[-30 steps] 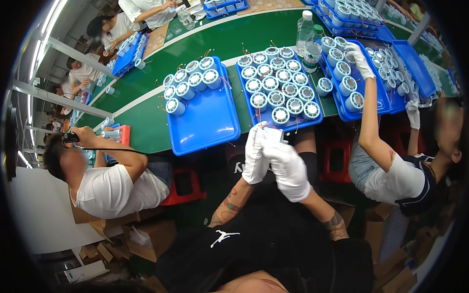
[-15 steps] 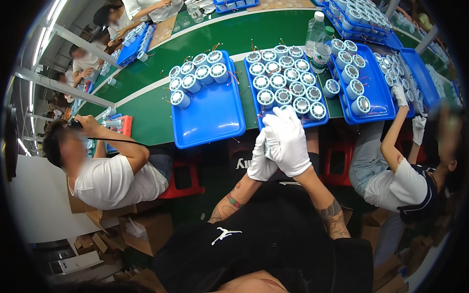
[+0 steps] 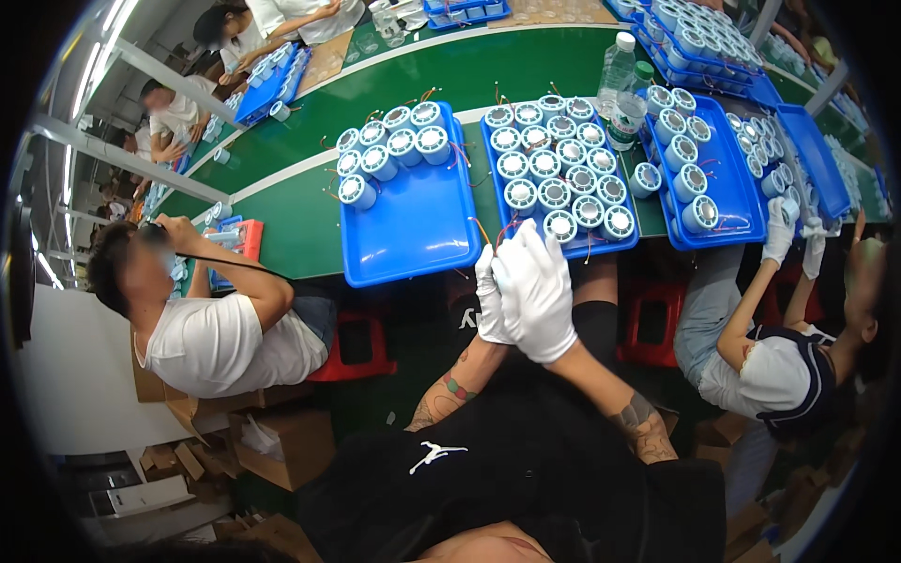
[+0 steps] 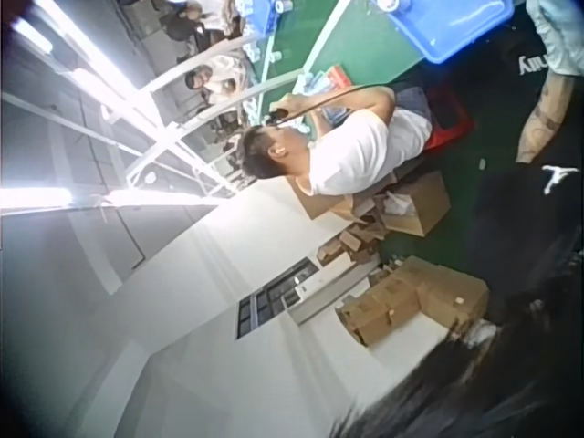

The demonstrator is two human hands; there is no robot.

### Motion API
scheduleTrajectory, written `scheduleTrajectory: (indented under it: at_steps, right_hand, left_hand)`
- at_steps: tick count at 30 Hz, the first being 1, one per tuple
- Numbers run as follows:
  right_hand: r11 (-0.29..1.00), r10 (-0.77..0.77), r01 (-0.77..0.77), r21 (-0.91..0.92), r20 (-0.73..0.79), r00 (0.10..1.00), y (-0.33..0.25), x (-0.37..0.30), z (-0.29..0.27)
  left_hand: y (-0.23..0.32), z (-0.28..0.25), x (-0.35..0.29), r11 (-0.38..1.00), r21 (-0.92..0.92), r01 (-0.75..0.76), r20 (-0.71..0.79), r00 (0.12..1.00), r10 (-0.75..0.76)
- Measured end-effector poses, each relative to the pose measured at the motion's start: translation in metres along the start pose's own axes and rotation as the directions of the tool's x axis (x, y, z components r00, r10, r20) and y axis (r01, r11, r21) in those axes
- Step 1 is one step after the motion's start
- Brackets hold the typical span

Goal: Sorting and placing small round electronic components into a storage tray at a factory assembly line.

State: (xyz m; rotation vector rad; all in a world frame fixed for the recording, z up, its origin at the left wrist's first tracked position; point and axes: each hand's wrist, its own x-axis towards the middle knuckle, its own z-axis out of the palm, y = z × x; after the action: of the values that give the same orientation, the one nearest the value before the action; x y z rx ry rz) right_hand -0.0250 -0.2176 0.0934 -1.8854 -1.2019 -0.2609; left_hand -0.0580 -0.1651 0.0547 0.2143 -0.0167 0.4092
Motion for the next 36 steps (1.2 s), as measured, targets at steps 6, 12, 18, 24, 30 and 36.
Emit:
scheduleTrajectory:
  at_steps: [6,12,18,24,30,36]
  right_hand:
    - [0.993,-0.105,0.094,0.066,0.203,0.974,0.001,0.048,-0.031]
    - [0.966,-0.168,0.171,-0.195,0.031,0.985,0.003,0.010,-0.010]
    - [0.993,-0.111,0.114,-0.009,0.176,0.978,0.002,0.037,-0.024]
    - [0.986,-0.166,0.166,0.001,0.079,0.983,0.008,0.036,-0.010]
    - [0.969,-0.213,0.212,-0.126,0.001,0.977,0.009,0.013,-0.015]
    - [0.986,-0.164,0.161,0.037,0.129,0.978,0.015,0.035,-0.030]
  left_hand:
    - [0.006,0.025,-0.012,0.982,0.187,0.036,-0.336,0.942,0.030]
    - [0.013,0.020,0.000,0.965,-0.263,0.020,-0.204,0.976,-0.076]
    - [0.005,-0.017,-0.005,0.944,-0.320,0.073,-0.071,0.992,-0.101]
    - [0.007,0.008,-0.005,0.981,-0.195,-0.004,-0.330,0.942,-0.062]
    - [0.005,-0.003,-0.008,0.956,-0.293,0.015,-0.311,0.944,-0.111]
    - [-0.001,0.005,-0.014,0.988,-0.152,0.028,-0.292,0.954,-0.073]
